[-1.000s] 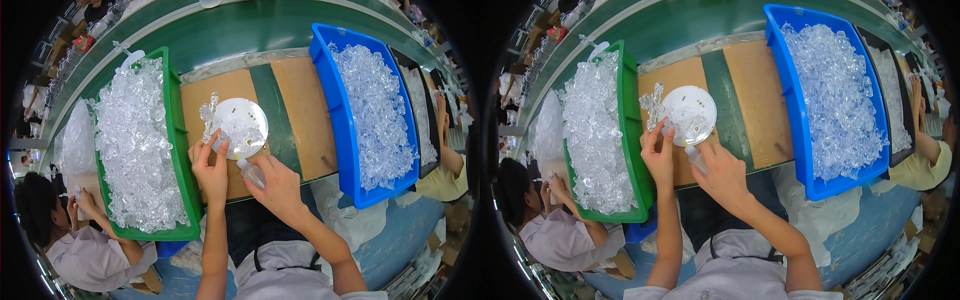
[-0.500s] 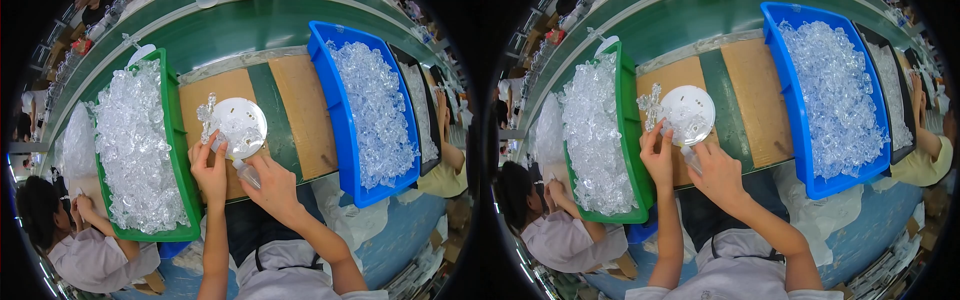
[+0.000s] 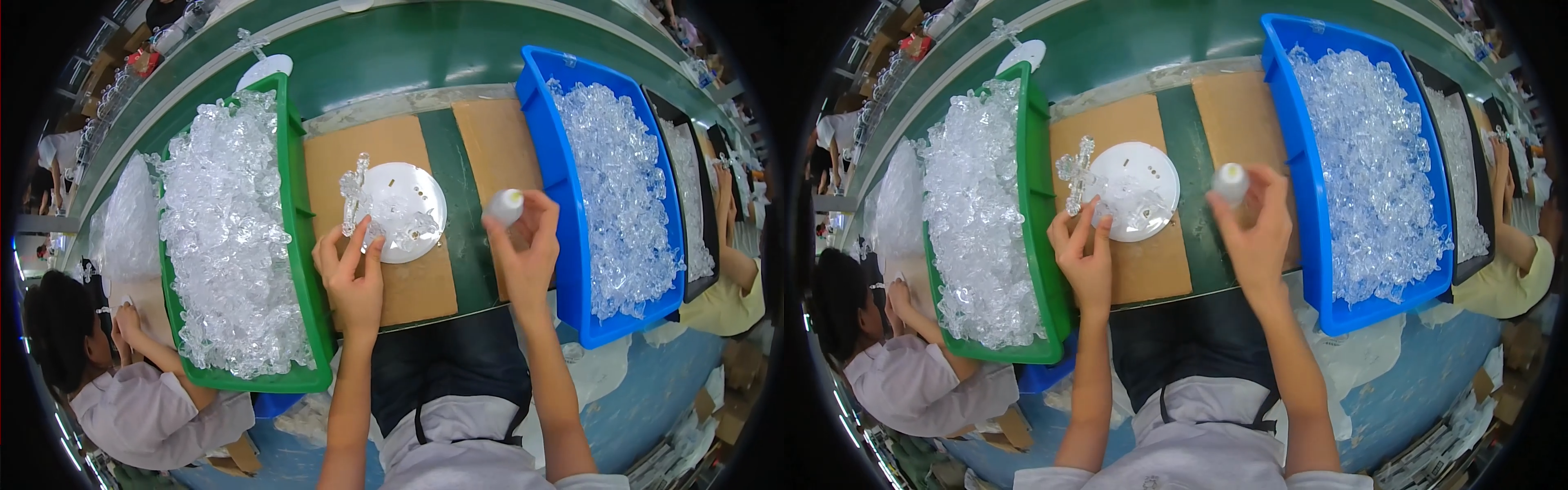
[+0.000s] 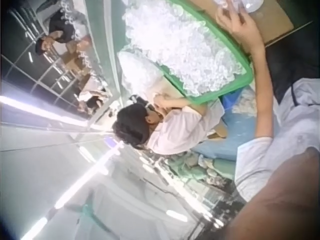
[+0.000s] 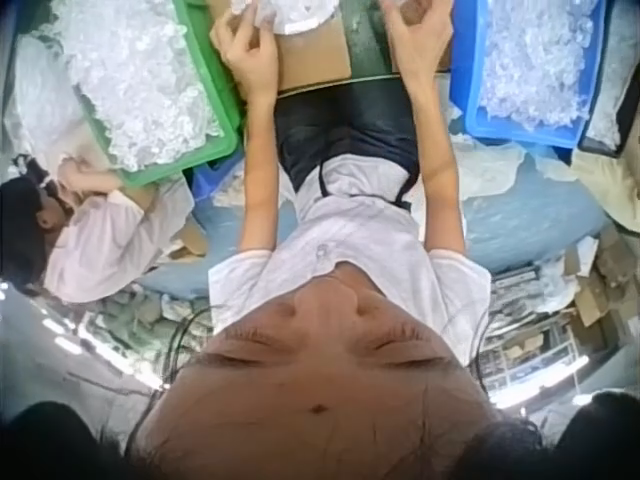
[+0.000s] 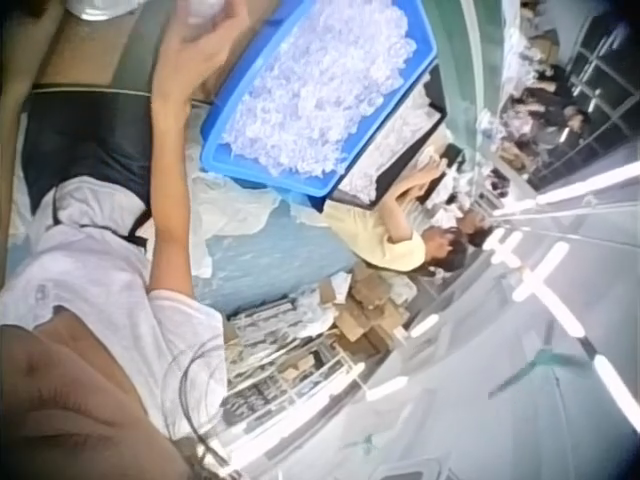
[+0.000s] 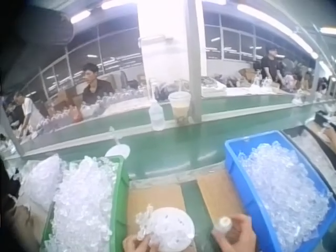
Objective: Gluing decorative crystals onto a circular light fixture base.
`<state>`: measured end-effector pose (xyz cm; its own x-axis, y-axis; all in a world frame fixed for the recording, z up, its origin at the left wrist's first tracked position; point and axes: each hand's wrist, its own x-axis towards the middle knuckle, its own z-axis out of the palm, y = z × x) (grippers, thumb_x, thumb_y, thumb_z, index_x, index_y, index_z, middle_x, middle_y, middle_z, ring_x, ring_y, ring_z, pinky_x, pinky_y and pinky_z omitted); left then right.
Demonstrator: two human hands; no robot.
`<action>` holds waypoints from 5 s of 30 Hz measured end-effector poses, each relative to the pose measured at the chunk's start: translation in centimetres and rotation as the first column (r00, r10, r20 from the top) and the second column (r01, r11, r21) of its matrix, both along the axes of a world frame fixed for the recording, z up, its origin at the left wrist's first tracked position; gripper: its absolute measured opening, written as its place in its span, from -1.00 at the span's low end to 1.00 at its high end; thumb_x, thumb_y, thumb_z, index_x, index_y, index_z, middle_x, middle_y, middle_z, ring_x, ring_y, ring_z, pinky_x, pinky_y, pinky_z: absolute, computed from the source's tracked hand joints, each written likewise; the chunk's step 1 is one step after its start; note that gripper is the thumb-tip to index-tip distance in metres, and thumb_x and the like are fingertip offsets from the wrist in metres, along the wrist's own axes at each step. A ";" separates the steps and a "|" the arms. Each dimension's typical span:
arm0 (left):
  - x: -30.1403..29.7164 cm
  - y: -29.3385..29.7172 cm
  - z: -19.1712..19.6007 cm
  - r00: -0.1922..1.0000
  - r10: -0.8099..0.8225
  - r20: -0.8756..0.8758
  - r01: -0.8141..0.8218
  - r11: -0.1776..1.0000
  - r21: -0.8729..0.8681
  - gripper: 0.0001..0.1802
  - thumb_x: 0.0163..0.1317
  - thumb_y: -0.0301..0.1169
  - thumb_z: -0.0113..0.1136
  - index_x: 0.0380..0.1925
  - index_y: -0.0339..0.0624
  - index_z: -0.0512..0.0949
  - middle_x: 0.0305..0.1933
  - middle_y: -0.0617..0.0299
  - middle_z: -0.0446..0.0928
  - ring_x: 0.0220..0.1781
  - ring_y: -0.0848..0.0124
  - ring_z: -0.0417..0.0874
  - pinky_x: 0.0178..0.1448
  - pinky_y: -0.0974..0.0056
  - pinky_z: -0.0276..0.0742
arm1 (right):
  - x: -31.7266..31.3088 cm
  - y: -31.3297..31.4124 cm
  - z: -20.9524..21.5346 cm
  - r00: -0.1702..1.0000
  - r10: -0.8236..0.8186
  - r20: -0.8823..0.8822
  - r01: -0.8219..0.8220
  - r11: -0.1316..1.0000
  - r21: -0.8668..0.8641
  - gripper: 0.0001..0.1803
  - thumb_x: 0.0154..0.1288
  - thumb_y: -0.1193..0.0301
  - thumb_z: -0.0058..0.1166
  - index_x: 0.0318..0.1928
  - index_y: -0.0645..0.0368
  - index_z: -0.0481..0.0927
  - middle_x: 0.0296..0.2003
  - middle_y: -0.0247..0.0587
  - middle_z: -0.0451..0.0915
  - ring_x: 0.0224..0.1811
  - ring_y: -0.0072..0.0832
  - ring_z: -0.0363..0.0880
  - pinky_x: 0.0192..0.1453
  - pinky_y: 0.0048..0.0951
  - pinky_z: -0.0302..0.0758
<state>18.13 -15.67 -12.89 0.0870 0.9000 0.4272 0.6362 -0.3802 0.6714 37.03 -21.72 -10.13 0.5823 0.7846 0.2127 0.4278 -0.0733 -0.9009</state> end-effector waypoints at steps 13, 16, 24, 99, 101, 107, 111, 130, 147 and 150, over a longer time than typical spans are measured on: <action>-2.5 -5.6 -1.6 0.988 -0.152 0.027 0.154 0.986 -0.062 -0.63 0.08 -0.54 0.19 -0.04 -0.30 0.50 0.01 -0.02 0.33 0.08 0.07 0.39 0.15 0.14 0.32 | -0.4 -3.4 5.1 0.971 0.039 0.236 0.035 0.952 -0.304 -0.35 0.00 0.63 0.21 0.16 0.19 0.32 0.14 -0.02 0.39 0.19 -0.18 0.38 0.22 -0.25 0.36; -3.3 -5.4 -1.7 0.988 -0.152 -0.021 0.153 0.988 0.011 -0.65 0.08 -0.56 0.17 -0.07 -0.30 0.51 0.00 -0.02 0.34 0.08 0.05 0.40 0.14 0.12 0.34 | -3.4 2.0 12.0 0.612 0.446 0.653 -0.377 0.890 -0.255 -0.47 -0.09 0.66 0.14 0.00 0.09 0.49 0.08 -0.14 0.46 0.15 -0.16 0.41 0.14 -0.23 0.41; -2.4 -5.0 -2.4 0.994 -0.107 -0.019 0.108 0.990 0.089 -0.67 0.05 -0.56 0.16 -0.12 -0.30 0.53 -0.07 -0.03 0.40 -0.01 0.02 0.47 0.07 0.08 0.43 | -1.8 18.0 10.0 -0.366 0.730 0.577 -0.527 0.349 -0.775 -0.95 0.04 0.43 0.04 -0.43 0.06 0.52 -0.41 -0.32 0.60 -0.32 -0.35 0.60 -0.33 -0.33 0.51; 0.5 -6.9 -1.4 0.978 -0.181 -0.103 0.179 0.983 -0.032 -0.56 -0.04 -0.63 0.00 -0.06 -0.44 0.46 0.10 -0.14 0.40 0.24 0.01 0.34 0.34 -0.13 0.14 | -6.9 2.3 -0.2 0.966 0.229 -0.118 -0.249 0.947 -0.201 -0.74 0.08 0.40 0.28 -0.38 0.34 0.51 -0.48 -0.21 0.62 -0.44 -0.58 0.59 -0.32 -0.57 0.53; 0.3 -6.8 -1.6 0.975 -0.196 -0.103 0.193 0.980 -0.038 -0.57 -0.03 -0.62 0.02 -0.06 -0.44 0.47 0.10 -0.14 0.39 0.24 0.01 0.33 0.33 -0.14 0.14 | -7.6 2.5 -0.2 0.977 0.214 -0.022 -0.213 0.955 -0.208 -0.71 0.02 0.38 0.31 -0.43 0.34 0.49 -0.53 -0.12 0.59 -0.49 -0.52 0.60 -0.40 -0.52 0.51; -0.1 -6.5 -1.6 0.976 -0.204 -0.080 0.201 0.979 -0.044 -0.57 0.01 -0.57 0.06 -0.03 -0.35 0.49 0.20 -0.13 0.28 0.31 -0.02 0.24 0.36 -0.16 0.07 | -8.8 2.6 -0.6 0.878 0.270 0.395 -0.220 0.961 -0.166 -0.74 0.03 0.37 0.22 -0.35 0.23 0.44 -0.50 -0.07 0.50 -0.51 -0.13 0.53 -0.47 -0.27 0.47; -1.0 -6.2 -1.5 0.953 -0.261 -0.153 0.252 0.965 -0.075 -0.54 0.04 -0.53 0.07 0.03 -0.29 0.47 0.31 -0.13 0.18 0.39 -0.02 0.12 0.39 -0.16 -0.01 | -9.0 3.2 -0.5 0.848 0.250 0.468 -0.195 0.967 -0.162 -0.74 0.00 0.41 0.24 -0.42 0.26 0.42 -0.54 -0.08 0.49 -0.53 -0.19 0.52 -0.47 -0.31 0.45; -1.8 -4.6 -0.8 0.872 -0.430 -0.233 0.418 0.903 -0.101 -0.44 0.11 -0.42 0.09 0.17 -0.27 0.34 0.37 -0.24 0.03 0.39 -0.24 0.00 0.37 -0.22 -0.09 | -8.1 3.5 -0.3 0.833 0.308 0.460 -0.201 0.943 -0.267 -0.69 0.11 0.25 0.12 -0.35 0.26 0.41 -0.45 0.05 0.53 -0.45 -0.04 0.56 -0.41 -0.16 0.51; -1.8 -4.3 -0.2 0.830 -0.467 -0.306 0.442 0.884 -0.151 -0.44 0.10 -0.23 0.20 0.12 -0.17 0.42 0.36 -0.29 0.03 0.37 -0.23 0.04 0.39 -0.18 -0.09 | 21.1 15.0 7.6 0.538 0.531 0.655 0.018 0.769 -0.639 -0.71 -0.10 0.45 0.23 -0.25 0.09 0.66 -0.26 -0.10 0.64 -0.17 -0.20 0.60 -0.05 -0.28 0.50; -2.1 -4.6 -0.2 0.832 -0.448 -0.326 0.424 0.894 -0.145 -0.46 0.14 -0.17 0.16 0.12 -0.13 0.43 0.33 -0.30 0.08 0.36 -0.20 0.09 0.36 -0.20 -0.02 | 23.0 13.6 8.7 0.548 0.445 0.709 -0.015 0.852 -0.523 -0.76 -0.06 0.44 0.21 -0.27 0.08 0.65 -0.31 -0.08 0.63 -0.20 -0.19 0.59 -0.08 -0.27 0.50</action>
<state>16.08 -20.30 -13.06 0.6065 0.7579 0.2404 0.6077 -0.6368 0.4746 60.07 -8.14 -1.41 0.1290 0.9863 0.1028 0.9891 -0.1205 -0.0849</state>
